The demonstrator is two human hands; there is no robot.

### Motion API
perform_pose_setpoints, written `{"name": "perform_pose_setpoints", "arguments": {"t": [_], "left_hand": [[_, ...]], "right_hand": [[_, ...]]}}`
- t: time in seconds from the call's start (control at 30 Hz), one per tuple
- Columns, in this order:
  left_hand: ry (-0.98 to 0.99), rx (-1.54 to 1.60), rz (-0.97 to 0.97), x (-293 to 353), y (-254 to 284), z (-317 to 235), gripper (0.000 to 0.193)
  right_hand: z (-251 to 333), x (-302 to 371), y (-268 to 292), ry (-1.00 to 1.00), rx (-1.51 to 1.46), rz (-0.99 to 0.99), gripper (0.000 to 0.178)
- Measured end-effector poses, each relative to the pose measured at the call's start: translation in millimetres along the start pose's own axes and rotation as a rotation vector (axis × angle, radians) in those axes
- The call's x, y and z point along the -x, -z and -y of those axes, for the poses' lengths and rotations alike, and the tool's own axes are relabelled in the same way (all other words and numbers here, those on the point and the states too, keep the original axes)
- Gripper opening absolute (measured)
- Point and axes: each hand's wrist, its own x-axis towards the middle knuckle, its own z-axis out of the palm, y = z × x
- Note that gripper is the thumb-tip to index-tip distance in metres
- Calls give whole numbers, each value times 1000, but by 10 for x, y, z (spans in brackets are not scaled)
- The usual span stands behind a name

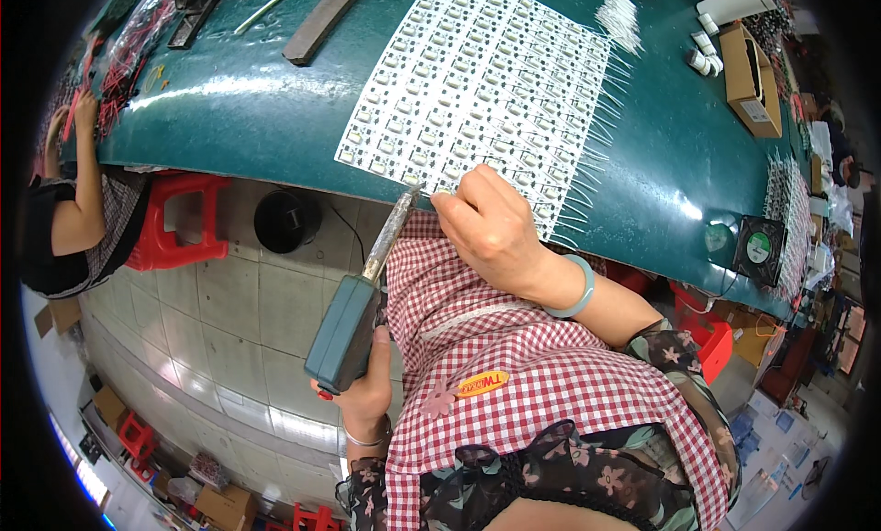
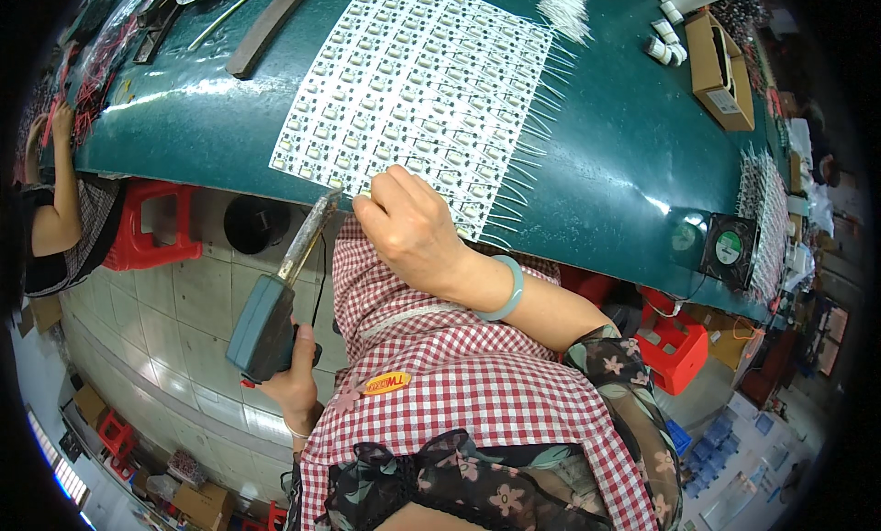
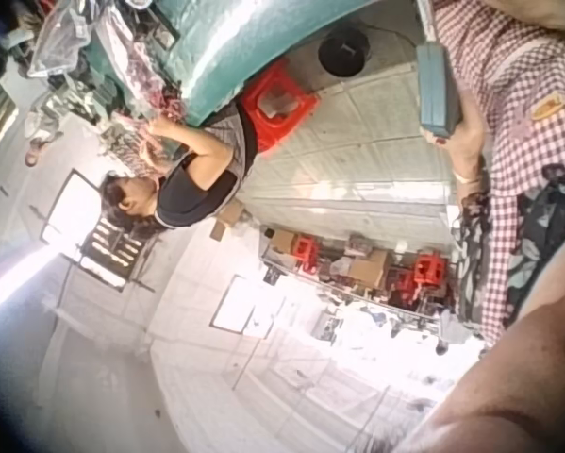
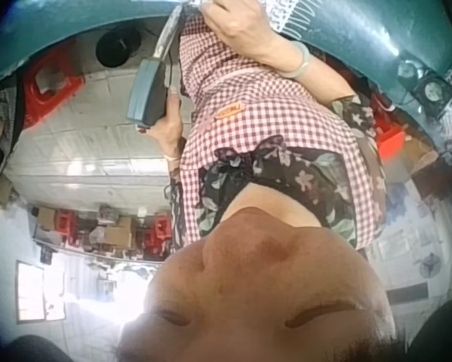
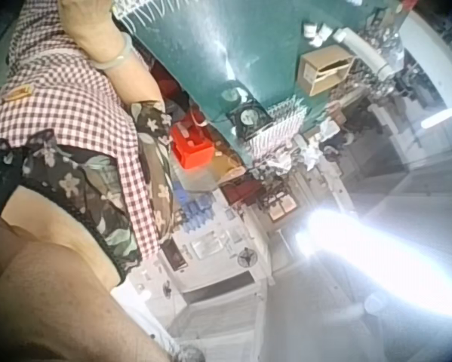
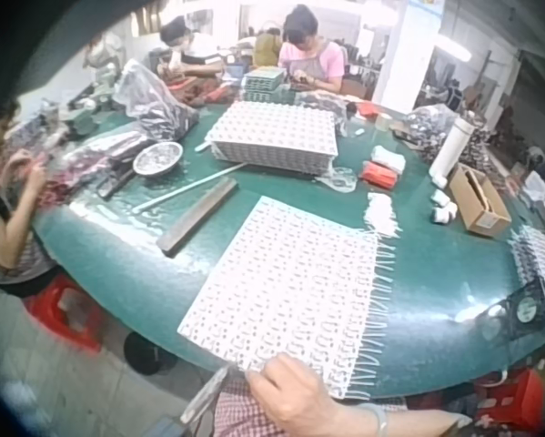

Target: The person inserts electronic components into a circuit board by hand and solders them onto the board using a soldering gun.

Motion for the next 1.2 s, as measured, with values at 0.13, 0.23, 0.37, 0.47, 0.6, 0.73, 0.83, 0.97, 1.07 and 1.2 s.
{"name": "perform_pose_setpoints", "arguments": {"t": [0.13,0.23,0.37,0.47,0.6,0.73,0.83,0.97,1.07,1.2], "left_hand": [[-58,-16,-2,-29,-25,-30,25],[-68,-20,-8,-32,-32,-26,24],[-88,-26,-10,-37,-35,-16,24],[-71,-22,-2,-42,-32,-11,25],[-79,-26,10,-40,-23,18,25],[-52,-30,24,-32,-20,9,23],[-64,-41,27,-30,-26,26,23],[-78,-52,30,-46,-35,7,23],[-79,-41,19,-36,-38,-1,22],[-17,-22,11,-10,-24,-14,23]], "right_hand": [[10,-8,11,-4,-2,5,15],[18,-7,22,-10,-4,9,16],[33,-17,61,-18,-6,30,18],[57,-23,101,-26,-20,39,18],[53,-36,114,-23,-28,40,18],[24,-29,74,-12,-44,5,20],[8,-15,52,-6,-51,-16,24],[9,-24,43,-3,-52,-16,24],[10,-7,35,-5,-49,-18,24],[5,-8,27,-2,-52,-22,23]]}}
